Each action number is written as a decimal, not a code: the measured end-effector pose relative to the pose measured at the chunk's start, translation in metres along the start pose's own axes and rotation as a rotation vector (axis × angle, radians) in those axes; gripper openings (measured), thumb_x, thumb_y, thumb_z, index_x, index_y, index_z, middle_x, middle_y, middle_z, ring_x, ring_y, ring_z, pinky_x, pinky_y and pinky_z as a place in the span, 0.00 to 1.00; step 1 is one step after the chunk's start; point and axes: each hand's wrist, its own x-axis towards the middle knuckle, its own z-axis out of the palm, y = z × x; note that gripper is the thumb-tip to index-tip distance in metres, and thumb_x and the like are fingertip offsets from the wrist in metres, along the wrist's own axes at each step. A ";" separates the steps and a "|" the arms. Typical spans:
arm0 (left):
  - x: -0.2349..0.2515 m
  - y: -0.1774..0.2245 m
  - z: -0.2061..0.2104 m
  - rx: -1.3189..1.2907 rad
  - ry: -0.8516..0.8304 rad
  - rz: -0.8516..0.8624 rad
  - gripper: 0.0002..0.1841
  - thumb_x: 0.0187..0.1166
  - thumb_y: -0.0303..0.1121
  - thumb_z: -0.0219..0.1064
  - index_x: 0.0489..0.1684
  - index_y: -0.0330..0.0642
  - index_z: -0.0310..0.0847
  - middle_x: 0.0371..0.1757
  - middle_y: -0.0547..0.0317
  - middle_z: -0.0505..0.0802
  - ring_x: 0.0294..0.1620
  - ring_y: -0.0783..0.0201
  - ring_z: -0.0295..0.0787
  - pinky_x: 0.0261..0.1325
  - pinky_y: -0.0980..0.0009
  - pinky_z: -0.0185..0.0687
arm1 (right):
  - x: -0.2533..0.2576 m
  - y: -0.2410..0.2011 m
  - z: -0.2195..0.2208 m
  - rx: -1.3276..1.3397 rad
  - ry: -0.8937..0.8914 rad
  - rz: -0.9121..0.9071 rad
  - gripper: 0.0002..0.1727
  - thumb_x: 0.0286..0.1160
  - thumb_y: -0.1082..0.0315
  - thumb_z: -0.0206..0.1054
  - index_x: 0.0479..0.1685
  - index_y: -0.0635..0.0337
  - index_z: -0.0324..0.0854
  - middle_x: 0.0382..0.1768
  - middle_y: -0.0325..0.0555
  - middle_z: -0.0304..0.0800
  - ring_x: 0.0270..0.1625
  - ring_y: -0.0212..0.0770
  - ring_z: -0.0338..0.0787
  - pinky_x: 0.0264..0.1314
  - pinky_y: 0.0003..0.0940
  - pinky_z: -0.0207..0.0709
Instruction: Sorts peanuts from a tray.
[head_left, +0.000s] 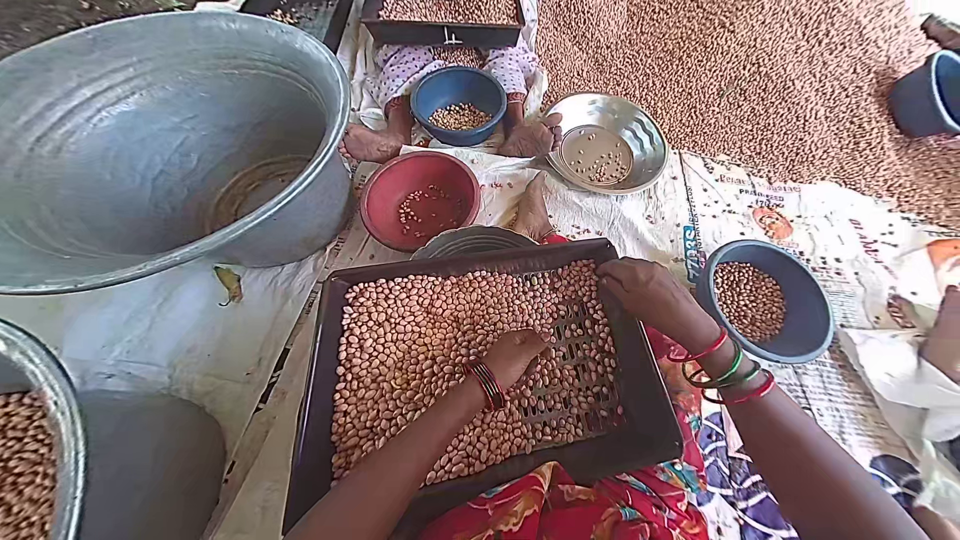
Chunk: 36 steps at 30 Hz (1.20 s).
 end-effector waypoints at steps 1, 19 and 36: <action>0.000 -0.003 -0.001 0.041 -0.013 0.006 0.16 0.95 0.36 0.51 0.38 0.36 0.79 0.14 0.72 0.70 0.10 0.80 0.60 0.16 0.84 0.56 | -0.004 0.007 0.005 -0.076 0.022 -0.025 0.10 0.82 0.77 0.62 0.47 0.72 0.90 0.40 0.67 0.93 0.46 0.69 0.93 0.52 0.66 0.80; -0.004 0.000 -0.005 -0.227 0.170 0.051 0.14 0.95 0.31 0.48 0.47 0.34 0.78 0.12 0.71 0.69 0.07 0.79 0.60 0.12 0.85 0.55 | 0.021 -0.021 0.017 -0.255 -0.571 0.054 0.18 0.87 0.78 0.52 0.67 0.67 0.83 0.62 0.69 0.87 0.70 0.69 0.84 0.82 0.70 0.57; -0.019 0.001 -0.034 -0.306 0.354 0.230 0.11 0.92 0.27 0.51 0.42 0.38 0.78 0.10 0.73 0.70 0.06 0.81 0.61 0.11 0.86 0.58 | -0.040 -0.090 0.119 0.138 -0.230 -0.429 0.16 0.80 0.72 0.63 0.62 0.58 0.89 0.73 0.67 0.82 0.78 0.75 0.78 0.66 0.79 0.71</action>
